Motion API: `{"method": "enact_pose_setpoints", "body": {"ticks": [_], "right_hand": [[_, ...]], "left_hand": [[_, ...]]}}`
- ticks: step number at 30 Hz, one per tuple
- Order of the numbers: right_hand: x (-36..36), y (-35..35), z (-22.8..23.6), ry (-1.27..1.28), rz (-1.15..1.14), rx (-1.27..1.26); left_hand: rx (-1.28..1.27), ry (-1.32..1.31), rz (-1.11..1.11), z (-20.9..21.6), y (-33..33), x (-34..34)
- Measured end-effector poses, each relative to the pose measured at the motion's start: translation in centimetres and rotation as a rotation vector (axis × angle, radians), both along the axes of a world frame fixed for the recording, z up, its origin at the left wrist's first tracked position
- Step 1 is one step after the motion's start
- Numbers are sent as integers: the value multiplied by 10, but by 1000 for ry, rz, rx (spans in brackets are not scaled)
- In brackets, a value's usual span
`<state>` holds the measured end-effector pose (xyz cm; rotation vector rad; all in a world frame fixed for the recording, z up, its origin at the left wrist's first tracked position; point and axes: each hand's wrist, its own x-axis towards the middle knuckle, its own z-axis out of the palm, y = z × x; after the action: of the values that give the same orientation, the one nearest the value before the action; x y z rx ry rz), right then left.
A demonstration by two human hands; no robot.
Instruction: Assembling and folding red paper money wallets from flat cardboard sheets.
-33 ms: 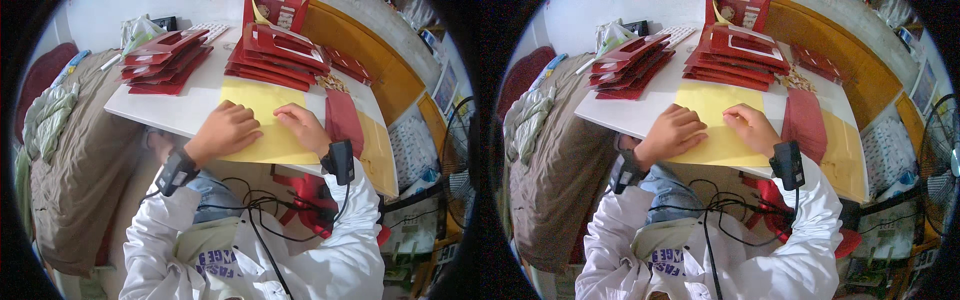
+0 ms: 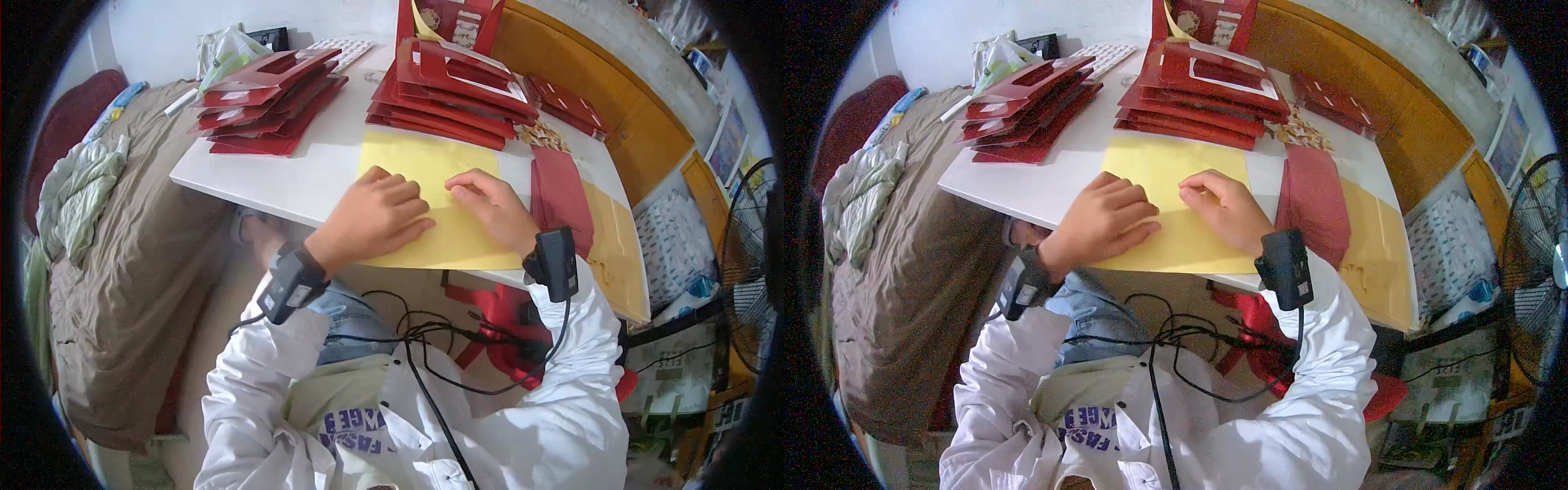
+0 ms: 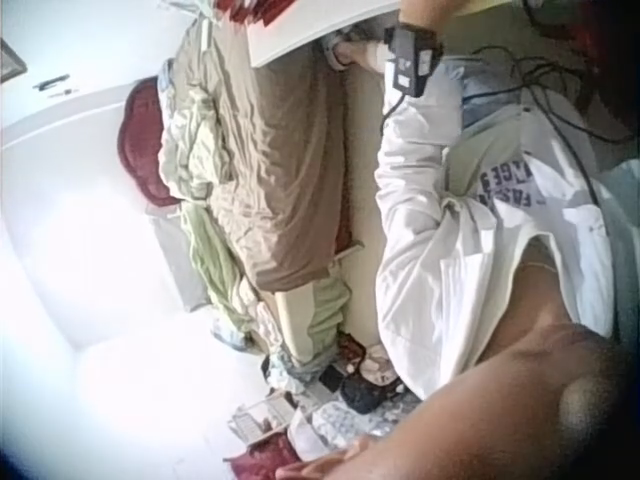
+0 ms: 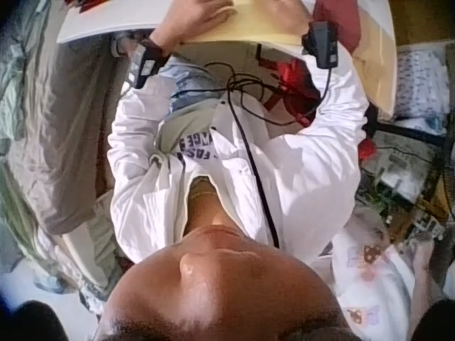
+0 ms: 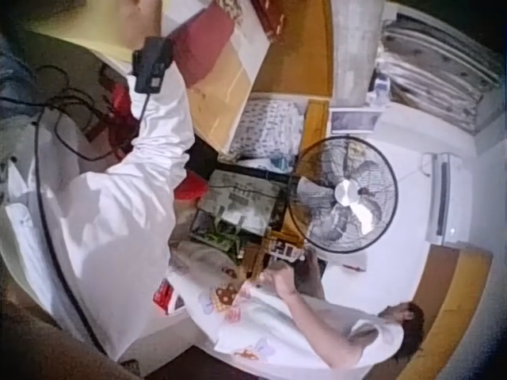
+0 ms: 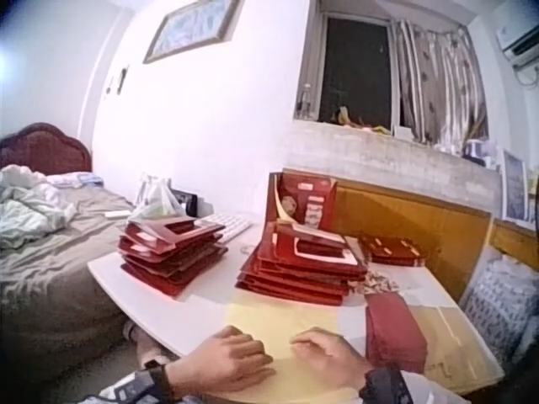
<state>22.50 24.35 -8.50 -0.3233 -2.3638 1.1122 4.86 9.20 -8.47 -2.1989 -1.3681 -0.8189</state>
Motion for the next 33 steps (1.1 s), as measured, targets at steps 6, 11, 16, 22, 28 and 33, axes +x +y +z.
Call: {"method": "enact_pose_setpoints", "body": {"ticks": [6, 11, 16, 22, 28, 33], "right_hand": [[-11, 3, 9, 17, -52, 104], [-20, 15, -3, -12, -114, 42], [-33, 2, 2, -71, -207, 120], [-35, -11, 10, -227, -359, 254], [-35, -13, 8, -359, -360, 717], [-33, -29, 3, -188, -329, 955]], "left_hand": [[-82, 32, -7, 16, -8, 30], [-116, -23, -12, 15, -12, 67], [29, -209, -2, 11, -1, 91], [38, -246, 86, 17, 1, 101], [57, -288, 141, 12, 8, 98], [113, -352, 99, 15, 14, 104]]}}
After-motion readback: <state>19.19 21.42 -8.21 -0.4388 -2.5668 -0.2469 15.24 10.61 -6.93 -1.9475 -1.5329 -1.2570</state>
